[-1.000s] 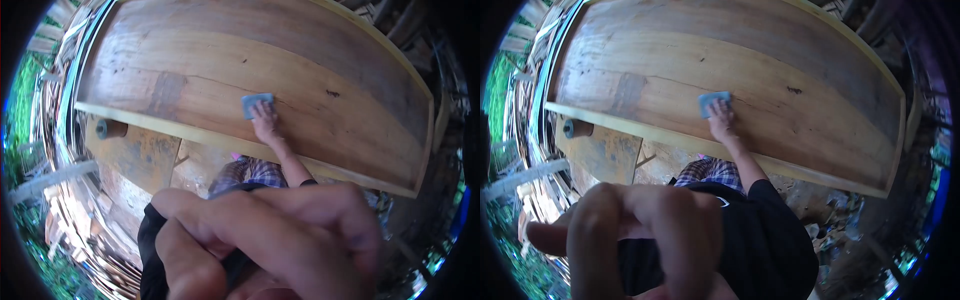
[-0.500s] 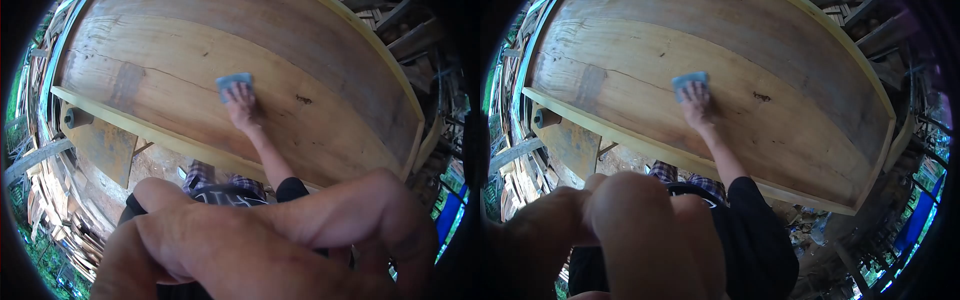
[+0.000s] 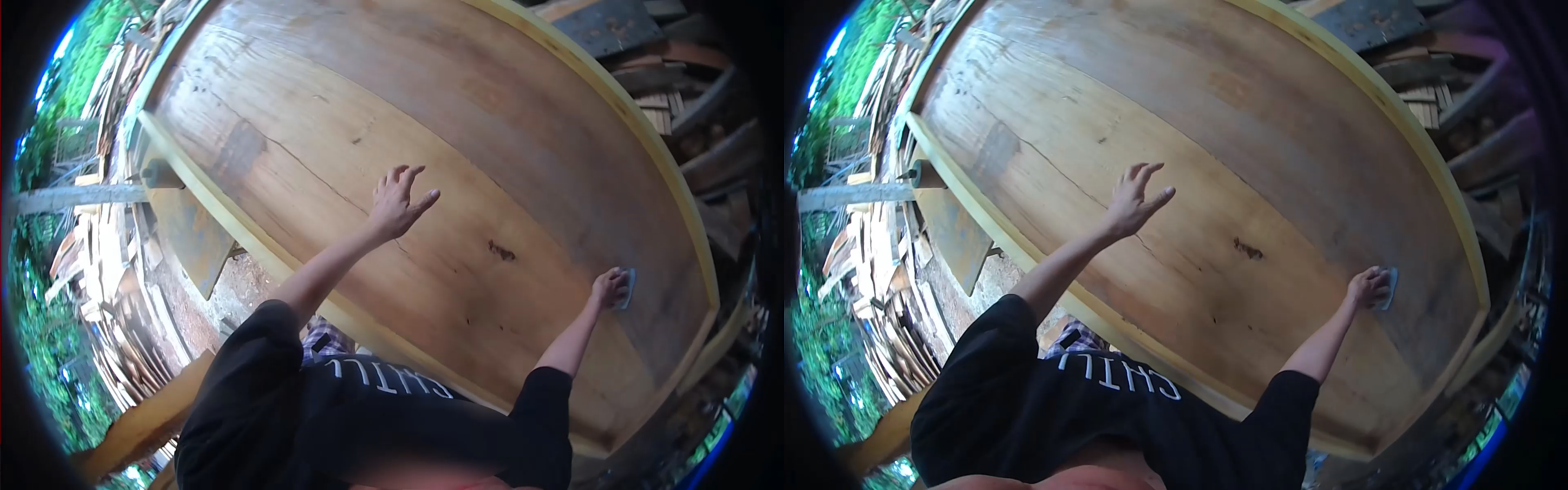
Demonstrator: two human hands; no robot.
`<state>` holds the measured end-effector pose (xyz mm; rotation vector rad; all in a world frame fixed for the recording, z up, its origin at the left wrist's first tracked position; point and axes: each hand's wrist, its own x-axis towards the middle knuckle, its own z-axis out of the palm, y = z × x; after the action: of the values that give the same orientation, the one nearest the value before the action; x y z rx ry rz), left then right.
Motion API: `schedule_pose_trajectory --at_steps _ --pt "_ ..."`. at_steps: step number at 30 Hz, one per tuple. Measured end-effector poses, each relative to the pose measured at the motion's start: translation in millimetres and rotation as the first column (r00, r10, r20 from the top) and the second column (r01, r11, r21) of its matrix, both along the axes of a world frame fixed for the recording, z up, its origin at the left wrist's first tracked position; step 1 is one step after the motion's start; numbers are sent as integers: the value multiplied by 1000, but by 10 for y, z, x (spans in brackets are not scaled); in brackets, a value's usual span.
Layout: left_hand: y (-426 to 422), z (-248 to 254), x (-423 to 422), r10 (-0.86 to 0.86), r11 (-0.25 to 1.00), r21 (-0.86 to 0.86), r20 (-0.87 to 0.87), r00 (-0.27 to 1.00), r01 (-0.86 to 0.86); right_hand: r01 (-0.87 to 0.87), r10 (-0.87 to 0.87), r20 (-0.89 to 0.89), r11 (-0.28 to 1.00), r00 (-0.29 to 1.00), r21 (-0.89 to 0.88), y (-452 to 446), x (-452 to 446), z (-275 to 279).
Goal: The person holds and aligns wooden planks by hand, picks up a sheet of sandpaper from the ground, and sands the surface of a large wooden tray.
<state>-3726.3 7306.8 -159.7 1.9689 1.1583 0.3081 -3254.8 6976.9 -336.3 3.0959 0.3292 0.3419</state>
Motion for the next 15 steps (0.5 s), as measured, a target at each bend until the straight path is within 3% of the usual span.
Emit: schedule_pose_trajectory --at_steps 1,2,3,5,6,7,8,10,12,13,14,15 --pt "17 -176 -7 63 990 135 -169 984 -40 -124 131 128 991 983 -58 236 -48 -129" --pt "50 -343 -5 147 962 268 -325 934 -58 -148 149 27 988 988 -32 935 -612 219" --pt "121 -513 4 189 935 346 -314 930 -73 -319 319 -1 947 948 33 1530 -1080 408" --pt "240 -700 94 271 887 450 -321 908 -106 -670 692 -71 716 719 196 2481 -1988 624" --pt "282 -768 140 325 842 525 -317 891 -120 -813 846 -2 512 533 278 2822 -2371 595" --pt "321 -816 167 339 857 493 -320 885 -150 -877 938 -44 339 345 342 3076 -2723 715" --pt "341 -843 198 348 845 514 -318 882 -148 -875 939 -25 329 343 356 3182 -2691 713" --pt "333 -873 188 373 846 502 -322 870 -176 -902 988 -92 152 125 405 3378 -2673 705" --pt "336 -798 204 384 852 497 -382 841 -163 -932 944 72 303 322 199 3207 -1737 569" --pt "337 -787 204 377 853 501 -396 837 -148 -860 874 2 478 487 180 2983 -1271 752" --pt "348 -789 226 365 855 502 -401 840 -131 -738 739 -61 674 671 36 2719 -735 708" --pt "358 -793 217 351 868 475 -383 854 -144 -724 723 95 689 684 -31 2295 80 289"
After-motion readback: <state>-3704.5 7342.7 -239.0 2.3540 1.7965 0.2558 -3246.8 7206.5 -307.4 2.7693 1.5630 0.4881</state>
